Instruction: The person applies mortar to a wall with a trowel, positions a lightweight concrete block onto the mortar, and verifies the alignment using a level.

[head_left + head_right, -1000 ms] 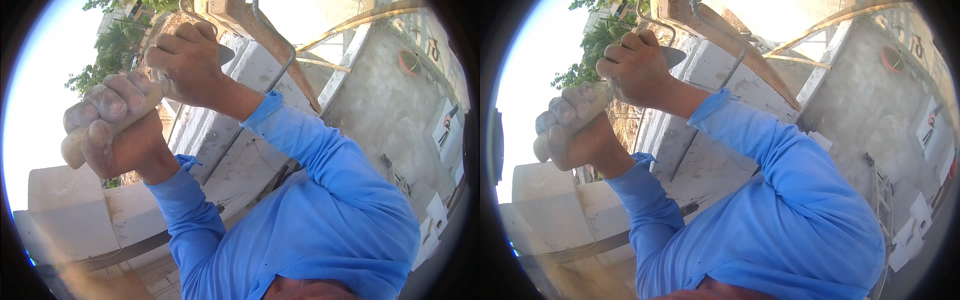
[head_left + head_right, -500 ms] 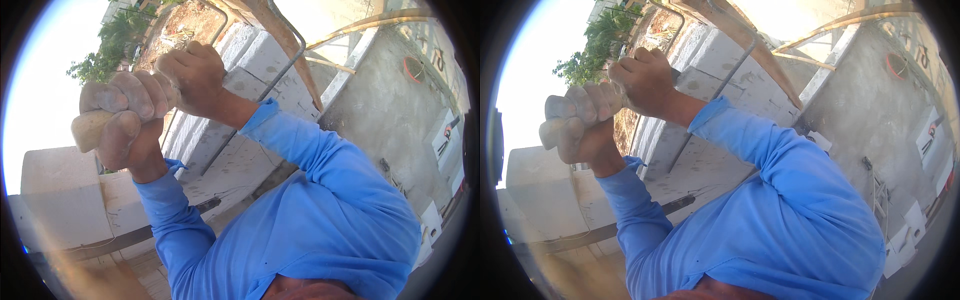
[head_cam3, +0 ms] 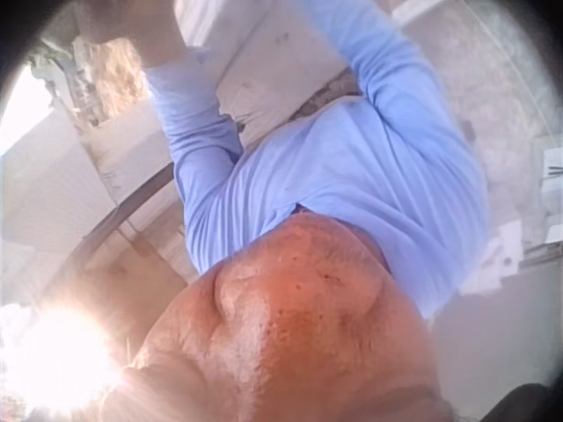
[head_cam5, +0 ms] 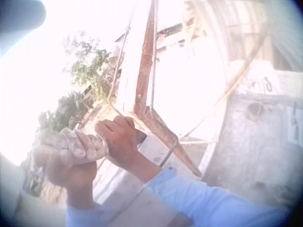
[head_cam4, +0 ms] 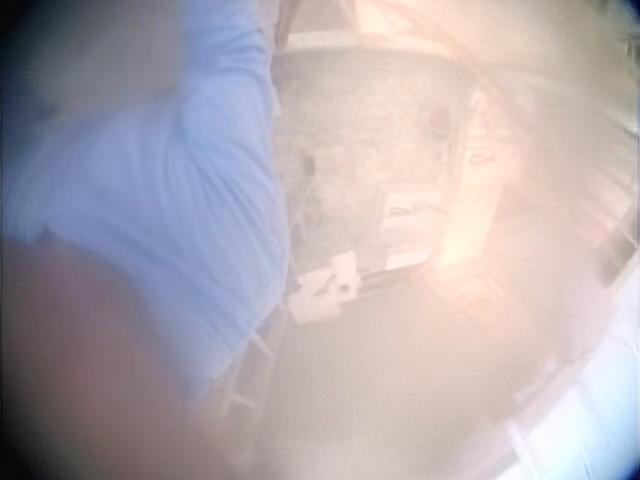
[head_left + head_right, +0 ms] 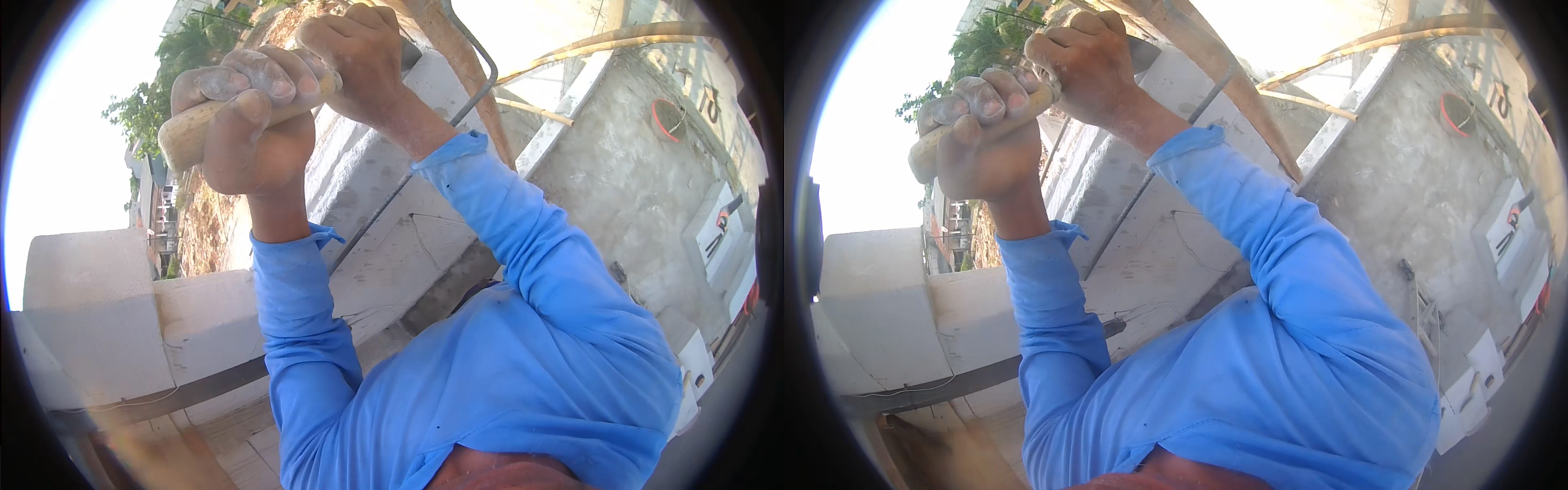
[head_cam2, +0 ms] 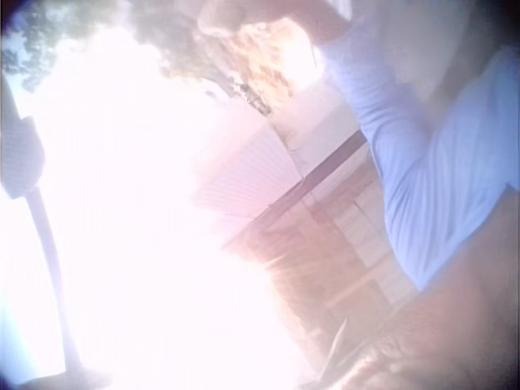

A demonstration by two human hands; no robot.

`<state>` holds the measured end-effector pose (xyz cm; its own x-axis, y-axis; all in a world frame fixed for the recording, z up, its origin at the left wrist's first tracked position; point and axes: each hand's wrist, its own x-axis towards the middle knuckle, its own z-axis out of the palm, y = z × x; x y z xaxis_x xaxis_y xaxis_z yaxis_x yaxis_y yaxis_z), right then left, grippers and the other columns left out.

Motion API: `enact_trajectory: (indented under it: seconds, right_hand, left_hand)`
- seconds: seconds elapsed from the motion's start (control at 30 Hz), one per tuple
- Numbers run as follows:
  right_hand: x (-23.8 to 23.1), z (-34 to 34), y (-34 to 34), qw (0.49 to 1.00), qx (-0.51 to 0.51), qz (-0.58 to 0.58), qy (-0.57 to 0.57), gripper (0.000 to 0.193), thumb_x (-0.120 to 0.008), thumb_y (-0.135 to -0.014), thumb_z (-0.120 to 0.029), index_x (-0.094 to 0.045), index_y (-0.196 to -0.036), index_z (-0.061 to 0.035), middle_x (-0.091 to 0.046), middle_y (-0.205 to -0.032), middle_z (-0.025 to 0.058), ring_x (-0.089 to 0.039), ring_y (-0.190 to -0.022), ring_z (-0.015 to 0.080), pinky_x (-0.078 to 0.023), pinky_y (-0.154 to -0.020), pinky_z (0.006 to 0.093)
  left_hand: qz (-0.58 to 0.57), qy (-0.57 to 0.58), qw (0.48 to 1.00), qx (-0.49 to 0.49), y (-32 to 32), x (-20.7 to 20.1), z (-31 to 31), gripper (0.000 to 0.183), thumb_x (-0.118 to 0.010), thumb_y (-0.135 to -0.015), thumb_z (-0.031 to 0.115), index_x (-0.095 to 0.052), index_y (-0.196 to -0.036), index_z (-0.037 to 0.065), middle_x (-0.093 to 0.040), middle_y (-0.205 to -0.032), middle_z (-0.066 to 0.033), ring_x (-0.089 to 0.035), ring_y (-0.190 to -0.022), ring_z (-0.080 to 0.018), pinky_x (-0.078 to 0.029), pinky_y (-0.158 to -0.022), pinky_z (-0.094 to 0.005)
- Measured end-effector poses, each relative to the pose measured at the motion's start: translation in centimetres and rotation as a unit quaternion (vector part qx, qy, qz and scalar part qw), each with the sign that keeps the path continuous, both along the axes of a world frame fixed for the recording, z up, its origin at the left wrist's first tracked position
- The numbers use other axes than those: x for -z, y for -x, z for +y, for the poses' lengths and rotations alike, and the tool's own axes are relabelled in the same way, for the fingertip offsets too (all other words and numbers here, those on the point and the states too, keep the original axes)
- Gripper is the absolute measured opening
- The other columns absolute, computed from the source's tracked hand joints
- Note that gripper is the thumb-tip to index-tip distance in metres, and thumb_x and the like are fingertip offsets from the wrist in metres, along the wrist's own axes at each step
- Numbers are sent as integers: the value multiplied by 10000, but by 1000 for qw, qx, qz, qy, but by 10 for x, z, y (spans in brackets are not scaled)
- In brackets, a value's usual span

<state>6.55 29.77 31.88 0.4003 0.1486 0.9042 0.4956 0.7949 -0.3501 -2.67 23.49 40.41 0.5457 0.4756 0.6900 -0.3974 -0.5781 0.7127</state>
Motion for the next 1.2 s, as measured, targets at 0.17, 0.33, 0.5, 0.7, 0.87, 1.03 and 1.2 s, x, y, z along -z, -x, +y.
enact_trajectory:
  seconds: [0.17, 0.33, 0.5, 0.7, 0.87, 1.03, 1.2]
  right_hand:
    - [-4, -41, 35, 993, -102, 25, 58, 240, -753, -652, -192, -606, -842, -185, -565, -672, -60, -515, -684, 162, -351, -687, 339]
    - [-15, -5, 2, 999, -40, -24, -12, 217, -749, -642, -229, -606, -804, -213, -581, -690, -78, -538, -718, 153, -364, -720, 329]
    - [7, 7, -8, 999, -9, -29, -30, 166, -732, -654, -245, -607, -755, -204, -598, -691, -68, -546, -717, 158, -359, -706, 335]
    - [7, -15, 9, 998, -19, 30, 43, 222, -754, -626, -252, -582, -745, -176, -580, -659, -44, -498, -646, 174, -323, -645, 343]
    - [5, -74, 70, 962, -240, 94, 83, 295, -774, -623, -240, -620, -849, -131, -609, -726, 20, -591, -677, 217, -464, -626, 366]
    - [-19, -51, 39, 984, -177, -18, 21, 266, -752, -646, -173, -645, -884, -120, -628, -757, 31, -623, -678, 224, -498, -564, 329]
    - [-27, -15, -26, 969, -218, -111, 23, 198, -729, -677, -184, -609, -811, -99, -595, -756, 81, -608, -740, 291, -470, -625, 404]
  left_hand:
    - [114, 25, 993, -6, 12, -41, -29, 298, -474, -827, 16, -636, -1071, 72, -647, -895, -131, -579, -806, -258, -459, -800, -453]
    - [1, -81, 996, -46, 4, -20, -6, 260, -537, -830, 90, -684, -1043, 66, -705, -884, -125, -640, -793, -290, -494, -775, -475]
    - [-94, -74, 991, -52, -12, 21, 4, 197, -534, -822, 59, -636, -989, 41, -673, -837, -160, -646, -765, -320, -514, -741, -501]
    - [7, -34, 996, -85, -18, -8, -9, 99, -531, -759, -39, -568, -839, 6, -585, -748, -132, -601, -653, -260, -513, -581, -409]
    - [173, 77, 973, -130, 0, -49, -41, 61, -558, -728, -76, -575, -711, -19, -562, -741, -93, -579, -644, -188, -507, -503, -312]
    - [119, -23, 979, -166, 5, -55, -54, 88, -540, -781, 33, -613, -829, 30, -603, -763, -92, -572, -681, -224, -480, -665, -392]
    - [-66, -81, 991, -80, -26, -26, -13, 33, -538, -804, 0, -566, -798, 14, -605, -717, -131, -587, -602, -243, -486, -591, -386]
